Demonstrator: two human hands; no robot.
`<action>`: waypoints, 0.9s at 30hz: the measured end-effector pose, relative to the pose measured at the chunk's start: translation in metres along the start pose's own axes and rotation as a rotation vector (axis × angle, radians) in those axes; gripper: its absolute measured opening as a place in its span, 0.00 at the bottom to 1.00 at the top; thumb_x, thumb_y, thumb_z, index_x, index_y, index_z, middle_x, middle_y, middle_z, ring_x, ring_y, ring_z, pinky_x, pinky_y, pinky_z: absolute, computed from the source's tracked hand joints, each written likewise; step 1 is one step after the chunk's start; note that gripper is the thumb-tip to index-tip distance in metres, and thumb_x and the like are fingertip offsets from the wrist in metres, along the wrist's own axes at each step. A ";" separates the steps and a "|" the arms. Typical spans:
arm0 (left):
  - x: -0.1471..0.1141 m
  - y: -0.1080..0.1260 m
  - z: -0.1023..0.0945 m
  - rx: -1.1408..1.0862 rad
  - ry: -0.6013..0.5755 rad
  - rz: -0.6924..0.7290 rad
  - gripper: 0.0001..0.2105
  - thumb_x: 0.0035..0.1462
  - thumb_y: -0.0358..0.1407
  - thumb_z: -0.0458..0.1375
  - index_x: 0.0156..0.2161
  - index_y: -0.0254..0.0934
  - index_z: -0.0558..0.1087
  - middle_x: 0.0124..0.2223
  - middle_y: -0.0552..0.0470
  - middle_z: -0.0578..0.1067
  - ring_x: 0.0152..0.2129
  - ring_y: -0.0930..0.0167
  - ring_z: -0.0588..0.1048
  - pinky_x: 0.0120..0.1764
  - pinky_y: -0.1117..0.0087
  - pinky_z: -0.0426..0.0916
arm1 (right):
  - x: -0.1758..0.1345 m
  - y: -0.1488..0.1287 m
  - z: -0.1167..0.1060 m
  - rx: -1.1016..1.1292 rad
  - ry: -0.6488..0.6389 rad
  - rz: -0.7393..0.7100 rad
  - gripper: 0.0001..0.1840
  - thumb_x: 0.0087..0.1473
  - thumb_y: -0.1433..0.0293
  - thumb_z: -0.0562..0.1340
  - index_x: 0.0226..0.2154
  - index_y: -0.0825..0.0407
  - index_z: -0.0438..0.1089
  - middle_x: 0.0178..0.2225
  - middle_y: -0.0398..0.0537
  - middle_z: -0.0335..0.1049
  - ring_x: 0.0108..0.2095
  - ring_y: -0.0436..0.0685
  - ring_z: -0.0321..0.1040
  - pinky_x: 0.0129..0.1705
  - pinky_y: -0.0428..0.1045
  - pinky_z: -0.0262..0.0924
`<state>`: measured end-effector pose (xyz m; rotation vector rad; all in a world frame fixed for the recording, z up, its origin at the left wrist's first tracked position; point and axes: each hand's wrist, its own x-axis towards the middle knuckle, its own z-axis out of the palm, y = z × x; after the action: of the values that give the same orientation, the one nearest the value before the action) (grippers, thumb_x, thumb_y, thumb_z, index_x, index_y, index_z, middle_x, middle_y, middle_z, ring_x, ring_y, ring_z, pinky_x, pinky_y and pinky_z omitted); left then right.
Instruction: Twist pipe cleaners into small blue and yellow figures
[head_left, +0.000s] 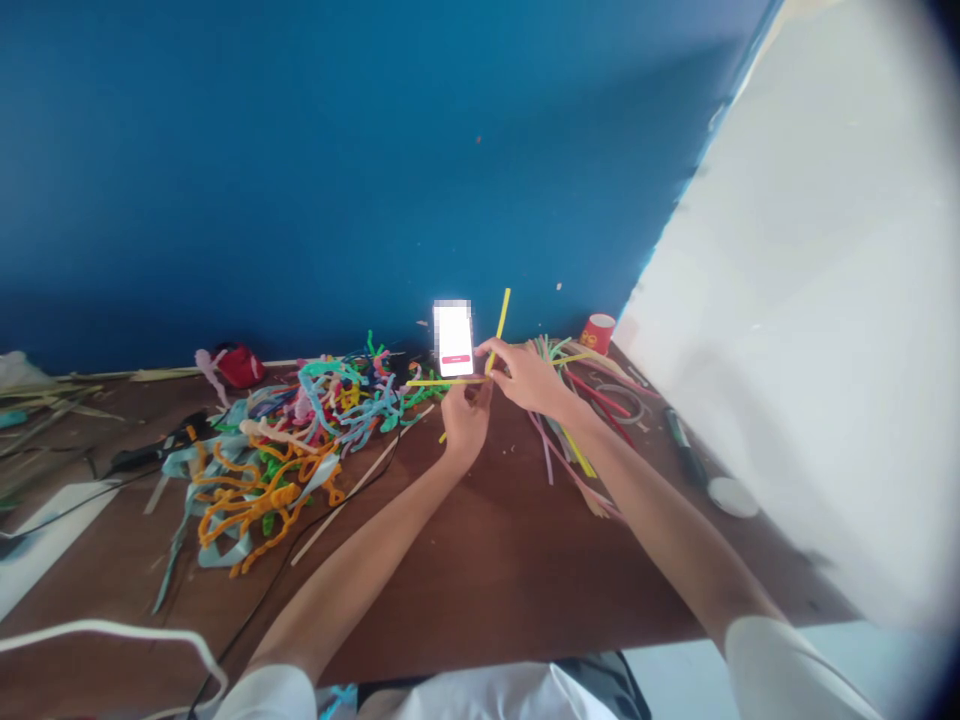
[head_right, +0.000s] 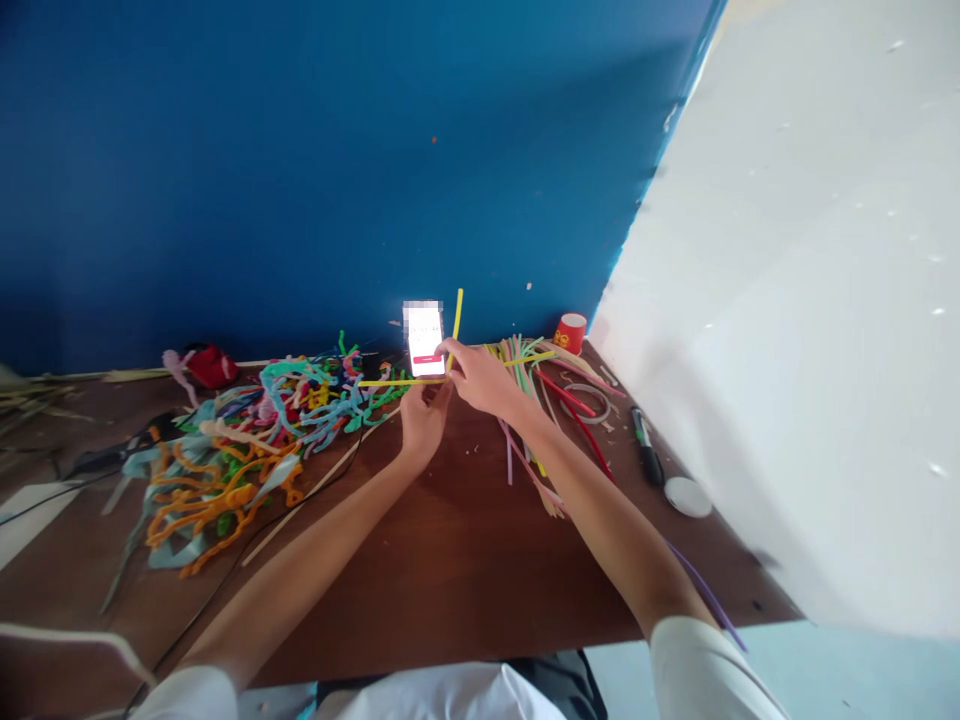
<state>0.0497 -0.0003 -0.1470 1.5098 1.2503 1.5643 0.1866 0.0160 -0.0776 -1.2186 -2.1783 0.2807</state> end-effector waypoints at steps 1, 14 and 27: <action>0.001 0.001 -0.001 0.023 0.002 0.007 0.13 0.57 0.44 0.59 0.37 0.35 0.75 0.29 0.50 0.75 0.25 0.71 0.70 0.31 0.71 0.61 | 0.000 -0.001 0.001 0.013 0.008 -0.007 0.20 0.55 0.76 0.55 0.49 0.47 0.65 0.36 0.46 0.72 0.34 0.55 0.67 0.36 0.48 0.55; 0.005 0.009 -0.009 0.280 0.067 0.164 0.13 0.62 0.42 0.53 0.37 0.35 0.76 0.33 0.47 0.77 0.28 0.70 0.72 0.34 0.69 0.63 | 0.000 -0.015 0.003 0.165 0.072 -0.009 0.19 0.54 0.78 0.53 0.47 0.48 0.64 0.35 0.45 0.70 0.34 0.54 0.67 0.39 0.48 0.57; 0.015 0.016 -0.013 0.132 -0.009 0.078 0.13 0.56 0.44 0.58 0.34 0.34 0.78 0.28 0.51 0.76 0.22 0.73 0.69 0.29 0.72 0.61 | 0.001 -0.011 0.006 0.121 0.178 0.045 0.22 0.53 0.78 0.56 0.50 0.47 0.62 0.37 0.45 0.74 0.38 0.57 0.71 0.43 0.51 0.60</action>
<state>0.0378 0.0052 -0.1250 1.6644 1.3272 1.5481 0.1750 0.0109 -0.0764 -1.1795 -1.9556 0.3059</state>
